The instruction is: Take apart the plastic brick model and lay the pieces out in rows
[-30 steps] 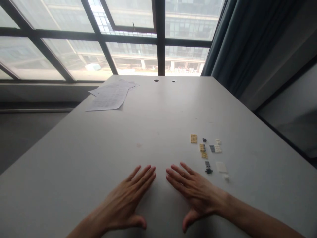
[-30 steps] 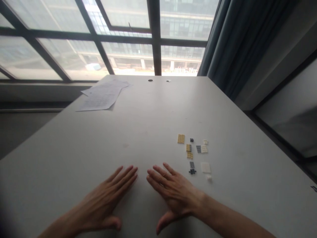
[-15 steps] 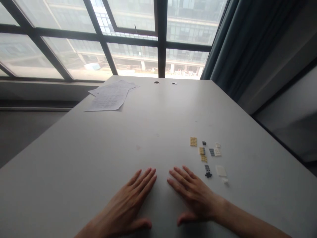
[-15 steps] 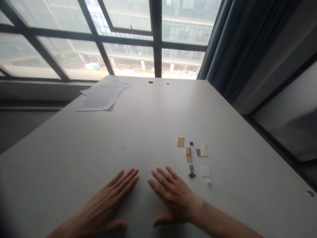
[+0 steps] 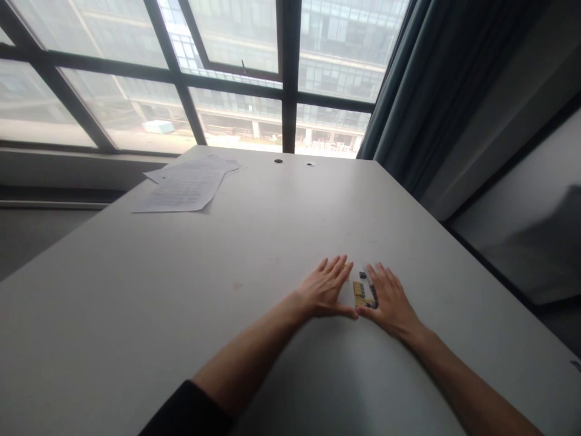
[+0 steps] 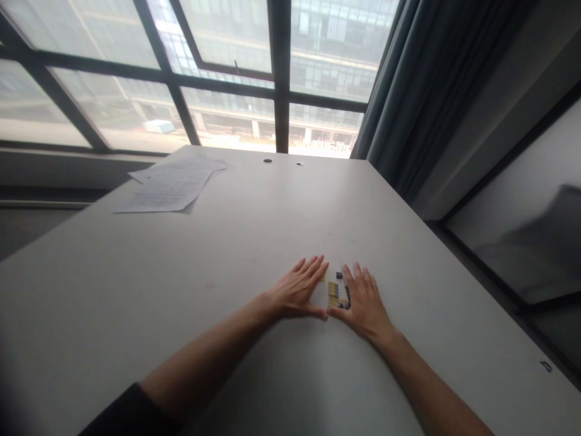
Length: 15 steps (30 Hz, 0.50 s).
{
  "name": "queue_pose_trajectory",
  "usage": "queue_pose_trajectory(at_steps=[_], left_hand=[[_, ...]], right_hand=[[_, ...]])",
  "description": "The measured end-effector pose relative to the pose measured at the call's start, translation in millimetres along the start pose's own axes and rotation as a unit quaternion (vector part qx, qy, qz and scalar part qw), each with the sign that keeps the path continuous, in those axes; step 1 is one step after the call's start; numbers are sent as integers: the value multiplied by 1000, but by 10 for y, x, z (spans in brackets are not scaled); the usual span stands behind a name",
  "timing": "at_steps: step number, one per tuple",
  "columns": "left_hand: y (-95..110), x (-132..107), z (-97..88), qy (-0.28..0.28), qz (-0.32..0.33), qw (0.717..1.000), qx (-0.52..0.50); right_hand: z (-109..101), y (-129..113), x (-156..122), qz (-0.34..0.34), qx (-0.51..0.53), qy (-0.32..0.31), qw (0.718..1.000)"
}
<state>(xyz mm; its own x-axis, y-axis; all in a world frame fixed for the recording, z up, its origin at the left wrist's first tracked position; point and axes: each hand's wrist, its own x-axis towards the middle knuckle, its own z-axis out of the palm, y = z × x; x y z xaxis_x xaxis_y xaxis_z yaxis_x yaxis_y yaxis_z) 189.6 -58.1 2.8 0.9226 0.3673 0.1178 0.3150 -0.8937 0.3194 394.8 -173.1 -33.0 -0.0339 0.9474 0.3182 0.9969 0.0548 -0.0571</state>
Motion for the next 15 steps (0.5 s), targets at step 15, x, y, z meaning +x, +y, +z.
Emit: queue_pose_trajectory(at_steps=[15], left_hand=[[-361,-1674,-342,67,-248,965,54]], right_hand=[[250,-1893,1321,-324,212,-138,911]])
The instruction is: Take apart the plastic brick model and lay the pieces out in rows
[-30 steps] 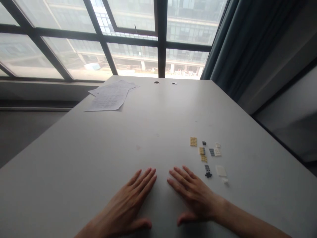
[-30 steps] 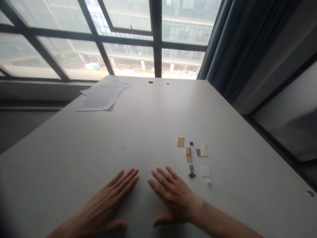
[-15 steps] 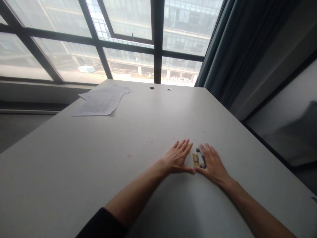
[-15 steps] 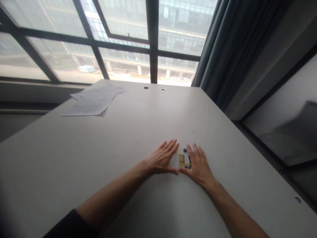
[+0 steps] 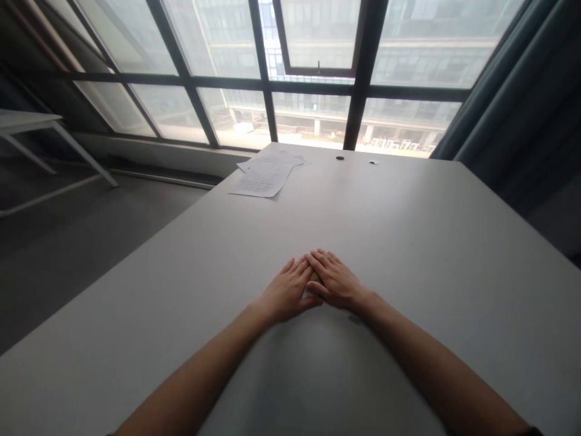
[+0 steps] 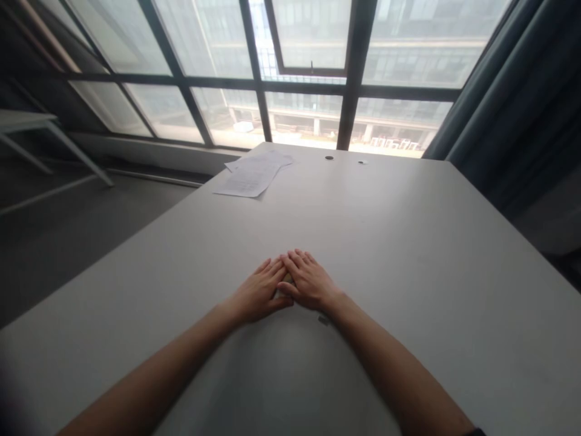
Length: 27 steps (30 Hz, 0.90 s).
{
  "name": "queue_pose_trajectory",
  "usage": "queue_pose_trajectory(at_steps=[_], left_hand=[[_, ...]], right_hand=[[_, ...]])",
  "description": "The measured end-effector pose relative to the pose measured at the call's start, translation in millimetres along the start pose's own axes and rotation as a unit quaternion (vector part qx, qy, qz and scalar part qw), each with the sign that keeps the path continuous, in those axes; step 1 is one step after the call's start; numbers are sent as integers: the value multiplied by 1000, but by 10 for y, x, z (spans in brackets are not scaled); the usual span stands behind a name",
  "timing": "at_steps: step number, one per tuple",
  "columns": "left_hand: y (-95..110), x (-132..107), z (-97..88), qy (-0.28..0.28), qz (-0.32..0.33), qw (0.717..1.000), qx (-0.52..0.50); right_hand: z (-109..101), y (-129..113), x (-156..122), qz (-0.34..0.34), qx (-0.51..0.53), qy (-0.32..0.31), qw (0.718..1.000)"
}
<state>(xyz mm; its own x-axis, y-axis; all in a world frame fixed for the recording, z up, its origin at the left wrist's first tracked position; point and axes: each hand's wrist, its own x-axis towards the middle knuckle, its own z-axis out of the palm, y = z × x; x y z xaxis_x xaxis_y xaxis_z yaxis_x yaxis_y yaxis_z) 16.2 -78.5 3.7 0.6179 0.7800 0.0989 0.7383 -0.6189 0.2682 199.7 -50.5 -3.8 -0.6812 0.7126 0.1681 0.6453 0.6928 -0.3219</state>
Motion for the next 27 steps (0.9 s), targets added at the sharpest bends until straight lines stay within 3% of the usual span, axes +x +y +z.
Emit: queue_pose_trajectory(at_steps=[4,7,11,14,17,21,24,27], left_hand=[[-291,-530,-162,3,-58,998,10],[-434,-782,-239,6,-74,997,10],[-517,-819,-261,0,-61,998,16],[-520,-638,-214,-12,-42,999,26],[-509,-411,-139,-5,-40,999,19],[-511,-354,-103,62,-66,996,-18],[-502,-663,-226,171,-97,980,-31],[-450,-1292,-465,286,-148,947,-10]], right_hand=[[10,-274,193,-65,112,-15,991],[-76,-287,-113,-76,140,-22,987],[-108,-238,-807,-22,19,-3,1000],[-32,-267,-1028,17,-57,-7,998],[62,-328,-791,35,-80,-6,996],[187,-413,-110,13,-75,-12,997],[308,-505,323,-11,-76,2,997],[428,-603,566,-40,-87,22,995]])
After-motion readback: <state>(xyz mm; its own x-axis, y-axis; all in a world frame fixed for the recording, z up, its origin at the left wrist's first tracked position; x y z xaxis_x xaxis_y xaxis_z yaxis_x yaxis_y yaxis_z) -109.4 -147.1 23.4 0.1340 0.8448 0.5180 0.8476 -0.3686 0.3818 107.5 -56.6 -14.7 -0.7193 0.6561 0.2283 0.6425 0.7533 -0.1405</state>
